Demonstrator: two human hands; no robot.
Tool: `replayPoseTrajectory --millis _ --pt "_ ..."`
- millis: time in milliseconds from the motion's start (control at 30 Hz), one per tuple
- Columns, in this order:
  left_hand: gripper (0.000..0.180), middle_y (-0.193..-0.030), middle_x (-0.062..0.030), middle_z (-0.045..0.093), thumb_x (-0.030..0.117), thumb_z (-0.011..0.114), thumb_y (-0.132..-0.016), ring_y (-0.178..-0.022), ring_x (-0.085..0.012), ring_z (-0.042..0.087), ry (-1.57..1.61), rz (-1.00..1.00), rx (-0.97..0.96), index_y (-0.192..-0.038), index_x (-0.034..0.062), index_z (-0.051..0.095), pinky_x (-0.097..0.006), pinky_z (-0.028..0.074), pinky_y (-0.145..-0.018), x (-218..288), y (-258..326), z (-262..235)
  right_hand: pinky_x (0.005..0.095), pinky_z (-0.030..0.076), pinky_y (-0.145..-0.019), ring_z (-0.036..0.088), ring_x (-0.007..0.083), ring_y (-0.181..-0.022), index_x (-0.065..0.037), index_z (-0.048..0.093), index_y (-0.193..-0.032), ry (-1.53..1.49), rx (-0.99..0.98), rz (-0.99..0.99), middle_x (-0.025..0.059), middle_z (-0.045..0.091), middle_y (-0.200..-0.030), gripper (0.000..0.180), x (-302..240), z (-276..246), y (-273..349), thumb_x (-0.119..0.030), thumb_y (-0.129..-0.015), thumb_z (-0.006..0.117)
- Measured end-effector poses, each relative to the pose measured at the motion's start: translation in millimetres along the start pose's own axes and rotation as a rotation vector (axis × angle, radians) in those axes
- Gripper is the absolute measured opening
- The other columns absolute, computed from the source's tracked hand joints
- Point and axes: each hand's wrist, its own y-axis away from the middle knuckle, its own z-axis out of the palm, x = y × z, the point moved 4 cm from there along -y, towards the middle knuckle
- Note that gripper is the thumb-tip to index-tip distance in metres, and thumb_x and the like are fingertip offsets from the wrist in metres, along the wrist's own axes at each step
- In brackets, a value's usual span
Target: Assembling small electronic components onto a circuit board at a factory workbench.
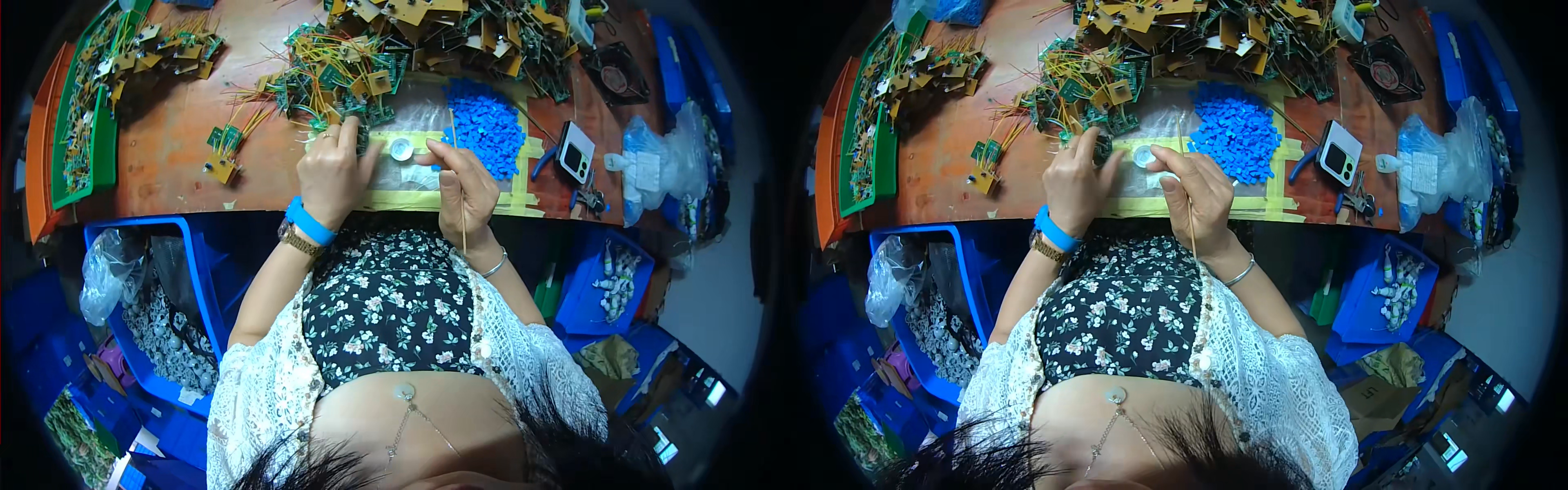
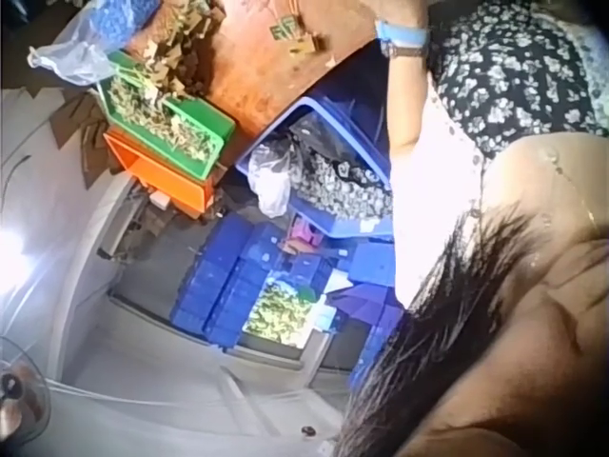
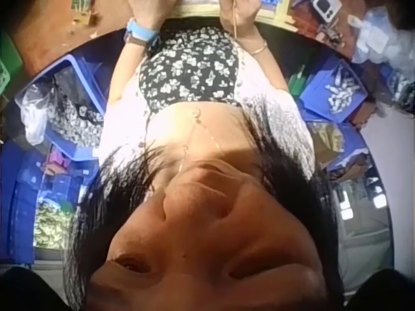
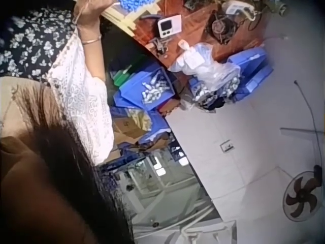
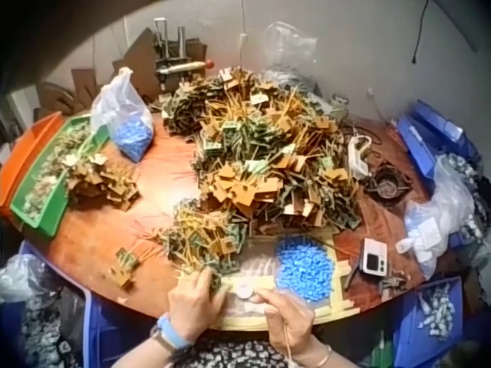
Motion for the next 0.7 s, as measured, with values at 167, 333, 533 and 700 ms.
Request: replayPoseTrajectory --millis 167,333,533,700 --pt "0.029 -0.084 -0.0142 0.063 0.010 0.067 -0.083 -0.073 -0.0313 0.063 0.035 -0.004 0.010 -0.110 0.0032 0.060 -0.040 0.052 -0.063 -12.1 10.0 -14.7 0.0279 0.048 -0.068 0.061 0.0188 -0.073 0.003 0.067 -0.110 -0.035 -0.098 0.087 0.0099 0.064 -0.078 0.047 13.7 -5.6 7.1 -0.036 -0.104 0.041" --pt "0.038 -0.094 -0.0148 0.069 -0.013 0.064 -0.079 -0.075 -0.0216 0.067 0.294 -0.045 0.388 -0.115 -0.0009 0.065 -0.030 0.053 -0.066 -17.0 24.7 -66.0 0.0291 0.045 -0.057 0.060 0.0171 -0.063 0.000 0.066 -0.088 -0.201 -0.069 0.349 0.0093 0.061 -0.069 0.042 30.6 5.9 15.0 -0.031 -0.104 0.043" --pt "0.036 -0.096 -0.0120 0.070 -0.012 0.066 -0.083 -0.079 -0.0114 0.064 0.459 -0.095 0.453 -0.118 -0.0035 0.065 -0.023 0.051 -0.068 -15.0 37.4 -81.2 0.0298 0.044 -0.055 0.061 0.0201 -0.058 0.000 0.063 -0.083 -0.133 -0.088 0.327 0.0110 0.062 -0.069 0.033 31.4 9.5 10.7 -0.023 -0.100 0.050" --pt "0.030 -0.089 -0.0118 0.070 -0.009 0.068 -0.083 -0.073 -0.0127 0.064 0.548 -0.166 0.392 -0.112 -0.0033 0.068 -0.023 0.050 -0.064 -8.1 33.0 -67.6 0.0316 0.044 -0.054 0.061 0.0230 -0.058 0.001 0.064 -0.081 -0.083 -0.101 0.296 0.0125 0.062 -0.068 0.031 32.2 10.6 11.9 -0.022 -0.099 0.052"
